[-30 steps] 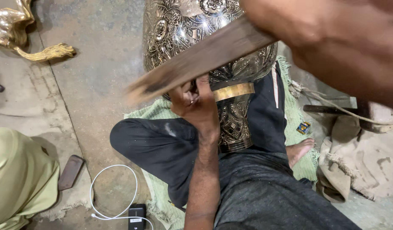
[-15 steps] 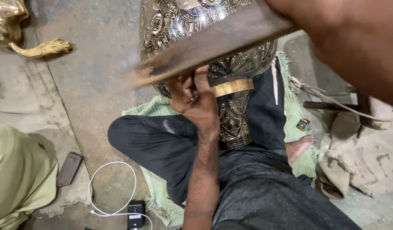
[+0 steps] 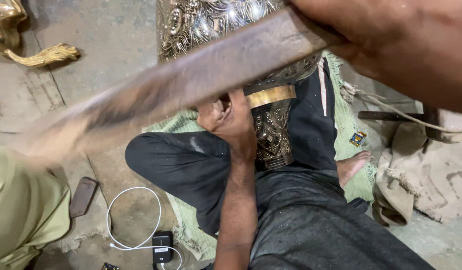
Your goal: The person sits on the floor and uses a hammer and chisel to engrave intricate patterns onto a large brass vessel. They repeatedly strike the chisel against the metal surface to create detailed designs.
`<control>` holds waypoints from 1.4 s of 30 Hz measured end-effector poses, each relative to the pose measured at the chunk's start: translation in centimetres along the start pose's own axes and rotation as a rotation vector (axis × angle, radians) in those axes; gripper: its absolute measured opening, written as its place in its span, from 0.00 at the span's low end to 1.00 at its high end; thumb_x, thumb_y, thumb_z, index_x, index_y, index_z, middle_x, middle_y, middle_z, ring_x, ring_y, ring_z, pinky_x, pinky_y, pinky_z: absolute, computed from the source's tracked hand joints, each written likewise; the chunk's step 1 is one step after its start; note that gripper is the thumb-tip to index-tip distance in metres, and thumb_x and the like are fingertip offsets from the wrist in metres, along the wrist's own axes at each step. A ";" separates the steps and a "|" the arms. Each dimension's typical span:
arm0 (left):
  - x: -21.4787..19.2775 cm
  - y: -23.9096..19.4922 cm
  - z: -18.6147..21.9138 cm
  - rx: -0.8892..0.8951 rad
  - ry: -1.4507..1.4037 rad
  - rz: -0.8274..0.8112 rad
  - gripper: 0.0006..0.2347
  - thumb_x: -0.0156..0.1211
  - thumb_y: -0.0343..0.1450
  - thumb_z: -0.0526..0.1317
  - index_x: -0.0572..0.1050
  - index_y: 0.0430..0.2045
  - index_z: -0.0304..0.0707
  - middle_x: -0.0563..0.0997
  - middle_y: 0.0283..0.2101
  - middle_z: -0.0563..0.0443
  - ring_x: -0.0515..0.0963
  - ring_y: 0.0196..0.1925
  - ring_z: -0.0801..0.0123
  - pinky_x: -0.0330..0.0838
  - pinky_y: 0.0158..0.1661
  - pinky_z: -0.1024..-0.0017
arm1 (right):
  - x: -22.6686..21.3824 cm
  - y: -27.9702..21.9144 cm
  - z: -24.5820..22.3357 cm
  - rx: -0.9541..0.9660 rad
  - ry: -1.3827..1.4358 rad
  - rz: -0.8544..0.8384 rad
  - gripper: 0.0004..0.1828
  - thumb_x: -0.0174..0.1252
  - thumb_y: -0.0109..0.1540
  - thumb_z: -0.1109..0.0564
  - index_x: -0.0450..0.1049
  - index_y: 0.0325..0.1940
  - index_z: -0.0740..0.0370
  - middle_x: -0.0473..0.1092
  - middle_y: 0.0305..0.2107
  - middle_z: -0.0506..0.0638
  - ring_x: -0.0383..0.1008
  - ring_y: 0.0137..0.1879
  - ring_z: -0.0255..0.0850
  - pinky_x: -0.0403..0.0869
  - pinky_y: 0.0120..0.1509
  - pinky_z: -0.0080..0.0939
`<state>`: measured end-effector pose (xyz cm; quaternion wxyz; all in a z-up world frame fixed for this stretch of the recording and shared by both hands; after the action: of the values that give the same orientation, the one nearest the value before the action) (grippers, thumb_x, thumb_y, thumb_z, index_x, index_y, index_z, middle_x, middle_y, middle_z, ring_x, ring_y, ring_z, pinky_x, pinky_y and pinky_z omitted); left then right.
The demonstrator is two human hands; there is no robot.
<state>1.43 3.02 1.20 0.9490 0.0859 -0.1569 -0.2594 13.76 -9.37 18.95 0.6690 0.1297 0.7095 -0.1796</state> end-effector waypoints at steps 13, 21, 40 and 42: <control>0.0 -0.5 -1.2 0.075 0.037 0.052 0.08 0.61 0.78 0.27 0.71 0.48 0.25 0.84 0.37 0.42 0.83 0.32 0.73 0.79 0.33 0.77 | -3.7 0.9 -3.9 -0.047 -0.072 0.008 0.16 0.57 0.68 0.58 0.76 0.59 0.65 0.77 0.33 0.57 0.78 0.31 0.42 0.74 0.36 0.42; -0.2 -0.8 -1.5 0.084 0.107 0.036 0.07 0.61 0.74 0.24 0.76 0.44 0.27 0.83 0.28 0.44 0.79 0.23 0.76 0.72 0.23 0.81 | -2.2 -0.1 -2.5 0.026 0.048 -0.034 0.15 0.55 0.68 0.62 0.74 0.58 0.67 0.73 0.30 0.58 0.75 0.29 0.40 0.73 0.34 0.40; -0.4 -0.8 -1.9 0.083 0.067 0.018 0.12 0.62 0.74 0.26 0.69 0.50 0.23 0.80 0.41 0.40 0.82 0.40 0.64 0.80 0.45 0.69 | 0.0 -3.5 -0.3 0.051 -0.022 0.048 0.10 0.58 0.70 0.59 0.75 0.52 0.67 0.75 0.30 0.56 0.76 0.30 0.41 0.75 0.35 0.40; -0.4 -0.5 -3.1 -0.087 0.149 0.010 0.10 0.62 0.74 0.29 0.72 0.47 0.27 0.85 0.27 0.50 0.81 0.22 0.76 0.79 0.28 0.77 | 0.3 -3.7 0.0 0.067 -0.024 0.045 0.09 0.59 0.69 0.59 0.75 0.52 0.67 0.75 0.30 0.56 0.76 0.30 0.41 0.75 0.35 0.40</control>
<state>1.96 3.03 -1.93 0.9622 0.0631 -0.0749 -0.2540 12.20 -12.78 18.97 0.6766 0.1658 0.6918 -0.1900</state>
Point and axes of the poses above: each hand's wrist, its own y-axis towards the middle knuckle, its own x-axis out of the palm, z = x × y, the point moved 6 cm from there along y, towards the middle knuckle
